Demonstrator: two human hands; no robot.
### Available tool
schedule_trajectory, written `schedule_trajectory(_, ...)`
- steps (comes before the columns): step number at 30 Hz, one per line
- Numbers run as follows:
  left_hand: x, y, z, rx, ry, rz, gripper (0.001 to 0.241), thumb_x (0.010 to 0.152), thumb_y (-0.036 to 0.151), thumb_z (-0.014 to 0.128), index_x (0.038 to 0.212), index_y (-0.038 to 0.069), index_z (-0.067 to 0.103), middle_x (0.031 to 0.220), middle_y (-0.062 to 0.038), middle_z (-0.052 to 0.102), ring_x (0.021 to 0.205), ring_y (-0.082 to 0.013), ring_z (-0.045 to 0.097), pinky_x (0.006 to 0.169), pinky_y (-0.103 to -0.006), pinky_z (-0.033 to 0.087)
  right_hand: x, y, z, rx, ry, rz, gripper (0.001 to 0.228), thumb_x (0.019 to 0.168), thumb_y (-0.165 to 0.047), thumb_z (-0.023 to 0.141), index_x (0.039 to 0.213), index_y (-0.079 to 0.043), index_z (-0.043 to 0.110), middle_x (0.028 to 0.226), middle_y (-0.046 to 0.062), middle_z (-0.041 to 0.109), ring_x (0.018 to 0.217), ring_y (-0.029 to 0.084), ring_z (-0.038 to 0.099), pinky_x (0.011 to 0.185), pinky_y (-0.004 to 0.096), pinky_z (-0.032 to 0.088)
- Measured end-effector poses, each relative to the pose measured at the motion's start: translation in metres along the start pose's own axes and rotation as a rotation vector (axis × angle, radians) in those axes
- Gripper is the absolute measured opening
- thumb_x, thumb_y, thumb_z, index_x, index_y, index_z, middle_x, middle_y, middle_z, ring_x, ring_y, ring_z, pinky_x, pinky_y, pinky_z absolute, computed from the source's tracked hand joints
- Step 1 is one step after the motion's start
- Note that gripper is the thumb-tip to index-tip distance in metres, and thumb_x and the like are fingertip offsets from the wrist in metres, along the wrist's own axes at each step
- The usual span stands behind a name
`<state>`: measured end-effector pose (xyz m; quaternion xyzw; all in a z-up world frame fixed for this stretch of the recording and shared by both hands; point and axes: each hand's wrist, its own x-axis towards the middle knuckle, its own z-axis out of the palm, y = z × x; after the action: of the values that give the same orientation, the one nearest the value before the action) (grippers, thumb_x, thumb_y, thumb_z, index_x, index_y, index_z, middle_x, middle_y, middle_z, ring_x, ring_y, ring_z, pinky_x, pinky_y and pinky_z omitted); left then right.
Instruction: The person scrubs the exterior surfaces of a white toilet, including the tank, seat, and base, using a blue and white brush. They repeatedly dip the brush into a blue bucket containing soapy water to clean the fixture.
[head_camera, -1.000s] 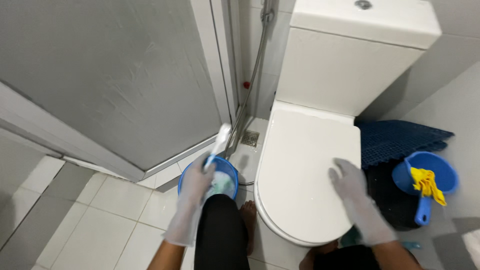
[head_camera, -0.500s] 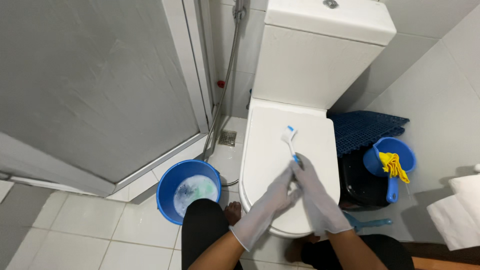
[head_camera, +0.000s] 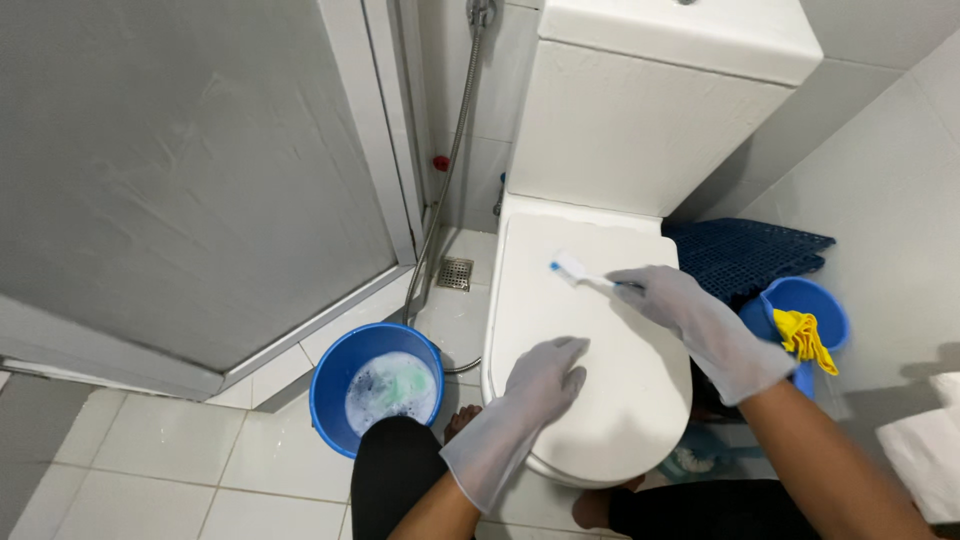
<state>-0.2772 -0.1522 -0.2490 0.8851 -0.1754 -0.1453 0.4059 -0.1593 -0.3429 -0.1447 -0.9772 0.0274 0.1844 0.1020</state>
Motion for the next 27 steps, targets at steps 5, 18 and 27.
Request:
schedule_trajectory(5, -0.006, 0.007, 0.011, 0.069, -0.046, 0.026, 0.049, 0.103, 0.033, 0.049, 0.151, 0.022, 0.050, 0.152, -0.007, 0.054, 0.143, -0.0295, 0.048, 0.116, -0.0475, 0.041, 0.080, 0.009, 0.017, -0.111, -0.017, -0.211, 0.036, 0.098, -0.037, 0.061, 0.132, -0.048, 0.067, 0.135, 0.004, 0.071, 0.129, 0.035, 0.063, 0.113, 0.047, 0.049)
schedule_trajectory(18, -0.041, 0.035, -0.157, -0.701, 0.665, -0.401, 0.040, 0.098, 0.011, 0.057, 0.138, 0.012, 0.062, 0.128, -0.015, 0.068, 0.112, -0.0297, 0.064, 0.095, -0.0454, 0.053, 0.089, -0.061, 0.003, -0.252, -0.028, -0.149, 0.041, 0.096, -0.026, 0.056, 0.131, -0.045, 0.068, 0.123, 0.002, 0.075, 0.117, 0.029, 0.070, 0.104, 0.048, 0.054)
schedule_trajectory(27, -0.002, -0.015, -0.151, -0.628, 0.451, -0.380, 0.050, 0.104, 0.031, 0.056, 0.149, 0.011, 0.052, 0.152, -0.022, 0.053, 0.140, -0.0388, 0.052, 0.118, -0.0469, 0.045, -0.021, -0.051, 0.011, -0.451, -0.230, -0.282, 0.038, 0.097, -0.040, 0.050, 0.131, -0.051, 0.064, 0.121, -0.003, 0.075, 0.113, 0.026, 0.071, 0.103, 0.045, 0.057)
